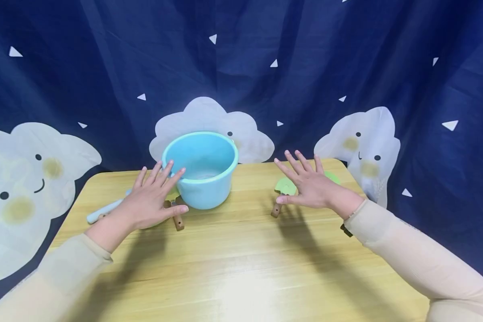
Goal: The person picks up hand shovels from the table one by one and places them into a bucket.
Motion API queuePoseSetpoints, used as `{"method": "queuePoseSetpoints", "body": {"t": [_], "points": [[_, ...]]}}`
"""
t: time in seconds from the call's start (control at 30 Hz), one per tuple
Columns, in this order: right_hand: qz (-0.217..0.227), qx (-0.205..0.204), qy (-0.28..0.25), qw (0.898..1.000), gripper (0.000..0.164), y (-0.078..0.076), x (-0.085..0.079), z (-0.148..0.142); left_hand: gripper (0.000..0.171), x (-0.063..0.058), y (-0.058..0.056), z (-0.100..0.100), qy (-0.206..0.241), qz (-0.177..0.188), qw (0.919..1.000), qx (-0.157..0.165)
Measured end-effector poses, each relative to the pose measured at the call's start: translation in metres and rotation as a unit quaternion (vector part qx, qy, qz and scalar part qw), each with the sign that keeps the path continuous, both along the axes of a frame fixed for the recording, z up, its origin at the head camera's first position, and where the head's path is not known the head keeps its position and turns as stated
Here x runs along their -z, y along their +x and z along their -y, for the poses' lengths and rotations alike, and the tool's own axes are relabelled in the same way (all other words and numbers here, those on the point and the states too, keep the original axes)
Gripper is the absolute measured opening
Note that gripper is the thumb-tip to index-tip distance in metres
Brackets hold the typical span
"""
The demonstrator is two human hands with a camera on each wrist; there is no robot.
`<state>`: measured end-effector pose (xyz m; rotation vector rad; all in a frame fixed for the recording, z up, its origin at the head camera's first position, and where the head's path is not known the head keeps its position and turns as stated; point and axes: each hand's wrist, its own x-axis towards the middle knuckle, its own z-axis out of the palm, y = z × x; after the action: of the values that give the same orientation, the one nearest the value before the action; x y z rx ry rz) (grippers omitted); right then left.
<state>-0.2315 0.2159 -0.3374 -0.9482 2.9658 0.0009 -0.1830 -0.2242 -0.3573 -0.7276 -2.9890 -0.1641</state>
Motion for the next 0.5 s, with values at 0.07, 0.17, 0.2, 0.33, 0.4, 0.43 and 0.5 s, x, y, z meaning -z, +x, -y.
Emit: {"method": "queuePoseSetpoints", "body": {"t": [0.07, 0.17, 0.2, 0.33, 0.4, 0.43, 0.5], "points": [[0.002, 0.0, -0.001, 1.0, 0.103, 0.0001, 0.0006, 0.0007, 0.094, 0.0004, -0.0003, -0.0013, -0.002, 0.002, 1.0, 0.0], [0.007, 0.001, -0.004, 1.0, 0.102, 0.0003, 0.0017, 0.0017, 0.094, 0.0011, -0.0007, -0.0036, -0.005, 0.006, 1.0, 0.002], [0.008, 0.001, -0.004, 1.0, 0.102, 0.0002, 0.002, 0.0019, 0.094, 0.0014, -0.001, -0.0044, -0.006, 0.007, 1.0, 0.003], [0.002, -0.003, -0.007, 1.0, 0.101, -0.0006, 0.0023, 0.0029, 0.094, 0.002, -0.0026, -0.0074, -0.007, 0.008, 0.9999, 0.007], [-0.004, -0.006, -0.007, 1.0, 0.1, -0.0011, 0.0018, 0.0041, 0.094, 0.0022, -0.0036, -0.0086, -0.007, 0.007, 0.9999, 0.008], [-0.006, -0.006, -0.007, 1.0, 0.1, -0.0013, 0.0013, 0.005, 0.094, 0.0022, -0.0041, -0.009, -0.008, 0.006, 0.9999, 0.009], [-0.009, -0.007, -0.009, 1.0, 0.1, -0.0018, 0.0006, 0.0066, 0.094, 0.0022, -0.0051, -0.0101, -0.011, 0.006, 0.9999, 0.01]]}}
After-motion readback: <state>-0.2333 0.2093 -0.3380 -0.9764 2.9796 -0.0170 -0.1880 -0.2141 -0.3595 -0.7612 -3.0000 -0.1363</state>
